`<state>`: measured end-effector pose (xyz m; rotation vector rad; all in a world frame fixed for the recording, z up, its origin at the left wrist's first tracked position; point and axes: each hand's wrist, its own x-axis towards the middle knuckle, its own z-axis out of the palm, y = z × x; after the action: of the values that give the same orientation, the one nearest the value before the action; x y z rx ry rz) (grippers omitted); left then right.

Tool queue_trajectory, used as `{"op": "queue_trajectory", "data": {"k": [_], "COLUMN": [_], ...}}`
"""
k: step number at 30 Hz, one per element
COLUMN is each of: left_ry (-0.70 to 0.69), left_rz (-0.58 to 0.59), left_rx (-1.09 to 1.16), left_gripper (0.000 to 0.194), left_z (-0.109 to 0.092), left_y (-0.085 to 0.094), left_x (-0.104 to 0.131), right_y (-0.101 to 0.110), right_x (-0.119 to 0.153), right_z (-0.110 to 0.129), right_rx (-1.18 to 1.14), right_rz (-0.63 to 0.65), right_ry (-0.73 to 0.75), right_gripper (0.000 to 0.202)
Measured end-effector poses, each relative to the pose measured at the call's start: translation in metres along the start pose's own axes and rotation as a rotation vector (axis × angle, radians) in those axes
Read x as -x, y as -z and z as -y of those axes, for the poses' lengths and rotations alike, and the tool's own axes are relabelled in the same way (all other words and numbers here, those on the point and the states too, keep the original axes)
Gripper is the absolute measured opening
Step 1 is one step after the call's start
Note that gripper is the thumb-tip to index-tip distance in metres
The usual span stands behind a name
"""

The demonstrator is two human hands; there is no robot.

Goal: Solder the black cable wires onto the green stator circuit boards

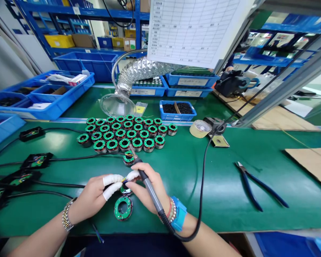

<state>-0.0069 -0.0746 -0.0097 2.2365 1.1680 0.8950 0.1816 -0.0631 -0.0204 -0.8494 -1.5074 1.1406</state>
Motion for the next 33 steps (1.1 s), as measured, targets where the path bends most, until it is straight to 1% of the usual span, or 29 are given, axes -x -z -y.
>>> {"op": "queue_trajectory", "data": {"k": [4, 6, 9, 10, 12, 15, 17, 20, 22, 23, 25, 28, 33], "left_ry": [0.002, 0.014, 0.052, 0.076, 0.143, 0.215, 0.225, 0.217, 0.215, 0.216, 0.222, 0.230, 0.224], "left_rz": [-0.014, -0.051, -0.114, -0.112, -0.068, 0.006, 0.014, -0.006, -0.003, 0.004, 0.015, 0.009, -0.002], "left_rx": [0.029, 0.039, 0.072, 0.091, 0.124, 0.113, 0.082, 0.061, 0.067, 0.070, 0.071, 0.064, 0.043], "left_gripper": [0.016, 0.013, 0.008, 0.008, 0.008, 0.006, 0.006, 0.007, 0.008, 0.008, 0.010, 0.009, 0.007], "left_z": [-0.002, -0.004, -0.006, -0.007, -0.007, -0.005, -0.003, -0.001, 0.000, 0.000, 0.000, 0.001, 0.001], "left_y": [-0.002, -0.002, -0.002, -0.003, -0.004, -0.008, -0.011, -0.016, -0.018, -0.019, -0.020, -0.021, -0.021], "left_x": [0.001, 0.000, -0.003, -0.005, -0.006, -0.006, -0.006, -0.006, -0.007, -0.007, -0.007, -0.006, -0.006], "right_y": [0.001, 0.000, -0.001, 0.000, 0.004, 0.019, 0.034, 0.056, 0.066, 0.069, 0.071, 0.069, 0.063], "right_x": [-0.001, -0.001, 0.000, 0.000, 0.001, 0.002, 0.004, 0.010, 0.016, 0.018, 0.023, 0.026, 0.025], "right_z": [-0.005, -0.005, -0.004, -0.003, 0.000, 0.007, 0.012, 0.018, 0.020, 0.020, 0.018, 0.014, 0.011], "right_rx": [0.115, 0.138, 0.178, 0.201, 0.265, 0.398, 0.481, 0.562, 0.565, 0.537, 0.443, 0.308, 0.300], "right_rz": [-0.009, -0.007, -0.014, -0.012, -0.006, -0.013, -0.010, 0.012, -0.003, -0.009, -0.002, 0.050, 0.106], "right_ry": [0.053, 0.054, 0.083, 0.099, 0.143, 0.216, 0.262, 0.357, 0.399, 0.395, 0.336, 0.245, 0.217], "right_gripper": [0.032, 0.033, 0.029, 0.028, 0.026, 0.018, 0.014, 0.021, 0.026, 0.025, 0.023, 0.021, 0.020]}}
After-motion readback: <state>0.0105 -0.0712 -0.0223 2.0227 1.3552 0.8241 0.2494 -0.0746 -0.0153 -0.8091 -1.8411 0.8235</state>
